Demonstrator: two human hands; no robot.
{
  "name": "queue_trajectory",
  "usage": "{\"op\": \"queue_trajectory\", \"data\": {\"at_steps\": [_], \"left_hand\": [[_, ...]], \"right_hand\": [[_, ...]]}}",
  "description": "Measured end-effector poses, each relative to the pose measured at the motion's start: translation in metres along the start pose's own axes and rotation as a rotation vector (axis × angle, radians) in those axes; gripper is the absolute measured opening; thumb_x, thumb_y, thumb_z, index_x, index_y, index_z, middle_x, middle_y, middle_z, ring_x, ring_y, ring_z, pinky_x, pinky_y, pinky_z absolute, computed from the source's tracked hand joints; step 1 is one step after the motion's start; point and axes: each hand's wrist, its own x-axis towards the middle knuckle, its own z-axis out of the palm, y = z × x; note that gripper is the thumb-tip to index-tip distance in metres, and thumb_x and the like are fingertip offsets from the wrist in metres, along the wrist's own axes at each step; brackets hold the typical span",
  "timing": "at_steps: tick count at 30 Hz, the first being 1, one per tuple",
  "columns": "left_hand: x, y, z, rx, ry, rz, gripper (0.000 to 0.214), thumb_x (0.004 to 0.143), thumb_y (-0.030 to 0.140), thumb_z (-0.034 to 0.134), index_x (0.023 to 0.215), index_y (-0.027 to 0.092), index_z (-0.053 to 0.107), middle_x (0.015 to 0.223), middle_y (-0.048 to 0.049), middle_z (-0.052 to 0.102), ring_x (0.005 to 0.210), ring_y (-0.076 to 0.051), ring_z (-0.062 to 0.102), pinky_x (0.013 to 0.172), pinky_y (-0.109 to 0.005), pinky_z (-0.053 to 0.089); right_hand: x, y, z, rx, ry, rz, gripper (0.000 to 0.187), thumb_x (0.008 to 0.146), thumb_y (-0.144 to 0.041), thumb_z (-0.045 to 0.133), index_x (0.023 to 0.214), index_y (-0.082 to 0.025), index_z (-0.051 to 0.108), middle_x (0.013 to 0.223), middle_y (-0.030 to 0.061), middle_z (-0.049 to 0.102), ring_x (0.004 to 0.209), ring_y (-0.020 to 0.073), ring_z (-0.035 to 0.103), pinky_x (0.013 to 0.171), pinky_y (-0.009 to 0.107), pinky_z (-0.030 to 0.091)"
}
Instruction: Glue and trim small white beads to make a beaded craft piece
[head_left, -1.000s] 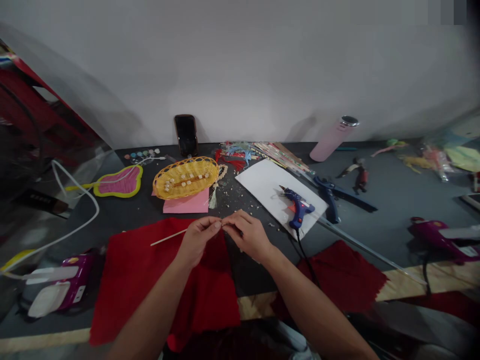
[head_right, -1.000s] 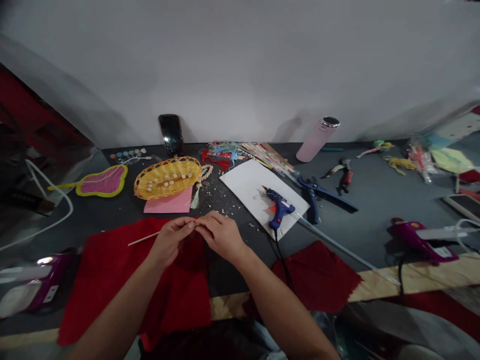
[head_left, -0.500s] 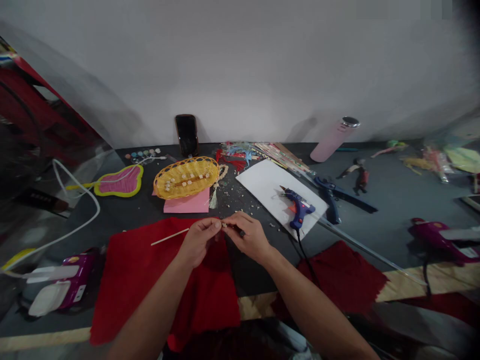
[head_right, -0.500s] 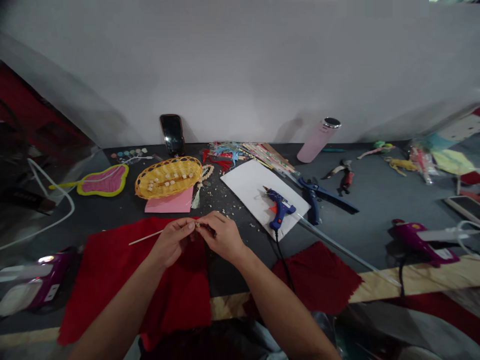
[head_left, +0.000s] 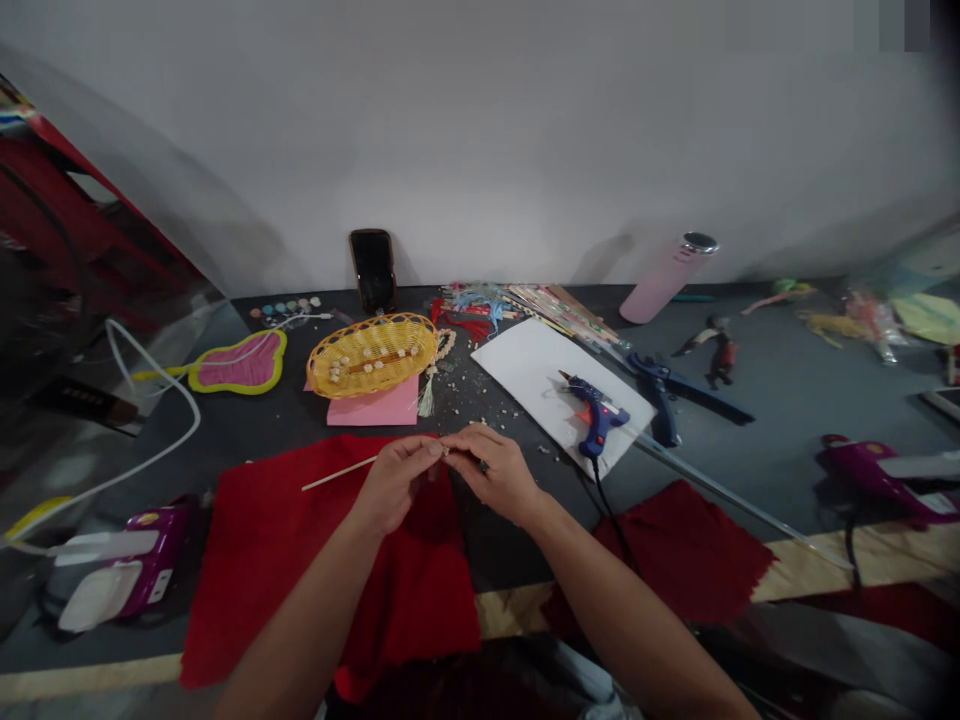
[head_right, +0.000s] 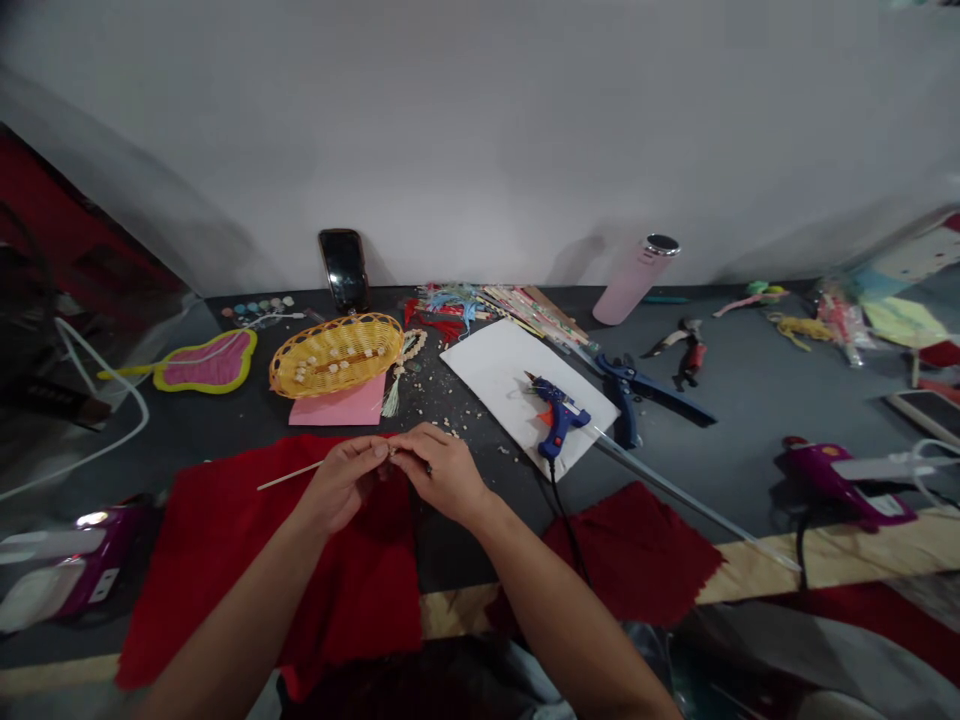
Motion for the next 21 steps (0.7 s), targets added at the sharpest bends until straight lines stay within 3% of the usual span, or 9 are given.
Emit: {"op": "queue_trajectory", "data": {"at_steps": [6,11,13,16,18,21], "left_hand": [[0.0,-0.001,0.001,0.014,-0.005,0.011,0.013,0.068,0.025,0.07,0.072,0.013,0.068,0.061,0.0002,0.058,0.055,-0.007,0.044,0.056,-0.021,0.034],[-0.001,0.005,0.003,-0.078,0.02,0.02,0.012,0.067,0.024,0.071,0.07,0.013,0.068,0.062,0.0002,0.059,0.056,-0.007,0.045,0.057,-0.021,0.035],[0.0,0.007,0.001,-0.138,0.038,0.026,0.012,0.067,0.023,0.071,0.071,0.012,0.068,0.066,-0.0012,0.06,0.056,-0.006,0.045,0.057,-0.021,0.036],[0.001,0.008,-0.002,-0.205,0.025,0.045,0.011,0.069,0.022,0.069,0.071,0.012,0.067,0.072,-0.0032,0.061,0.057,-0.007,0.045,0.056,-0.021,0.037],[0.002,0.007,-0.004,-0.239,-0.007,0.057,0.01,0.071,0.021,0.067,0.071,0.011,0.066,0.073,-0.0035,0.06,0.057,-0.007,0.045,0.055,-0.021,0.037],[0.002,0.008,-0.005,-0.287,-0.047,0.055,0.009,0.072,0.02,0.066,0.072,0.012,0.066,0.071,-0.0033,0.059,0.057,-0.007,0.045,0.055,-0.021,0.037]], "right_hand": [[-0.001,0.002,0.002,-0.016,-0.016,0.002,0.018,0.086,-0.018,0.05,0.1,-0.022,0.061,0.089,0.0054,0.063,0.084,0.0146,0.059,0.078,0.028,0.048],[-0.004,0.008,-0.002,0.014,0.018,0.086,0.024,0.088,-0.023,0.049,0.111,-0.022,0.055,0.09,0.0045,0.063,0.082,0.0148,0.058,0.075,0.028,0.047],[-0.005,0.012,-0.007,0.005,0.074,0.178,0.022,0.09,-0.026,0.044,0.108,-0.021,0.056,0.086,0.0038,0.062,0.076,0.0142,0.057,0.07,0.027,0.046],[-0.004,0.016,-0.017,-0.014,0.221,0.29,0.027,0.094,-0.032,0.036,0.083,-0.019,0.058,0.071,0.0015,0.057,0.065,0.0127,0.053,0.062,0.025,0.043],[-0.002,0.016,-0.026,-0.023,0.347,0.313,0.037,0.094,-0.038,0.033,0.069,-0.019,0.053,0.063,0.0003,0.053,0.061,0.0126,0.051,0.06,0.025,0.042],[0.001,0.009,-0.043,-0.04,0.463,0.305,0.044,0.093,-0.045,0.03,0.063,-0.019,0.049,0.056,-0.0007,0.048,0.059,0.0128,0.05,0.059,0.025,0.041]]}}
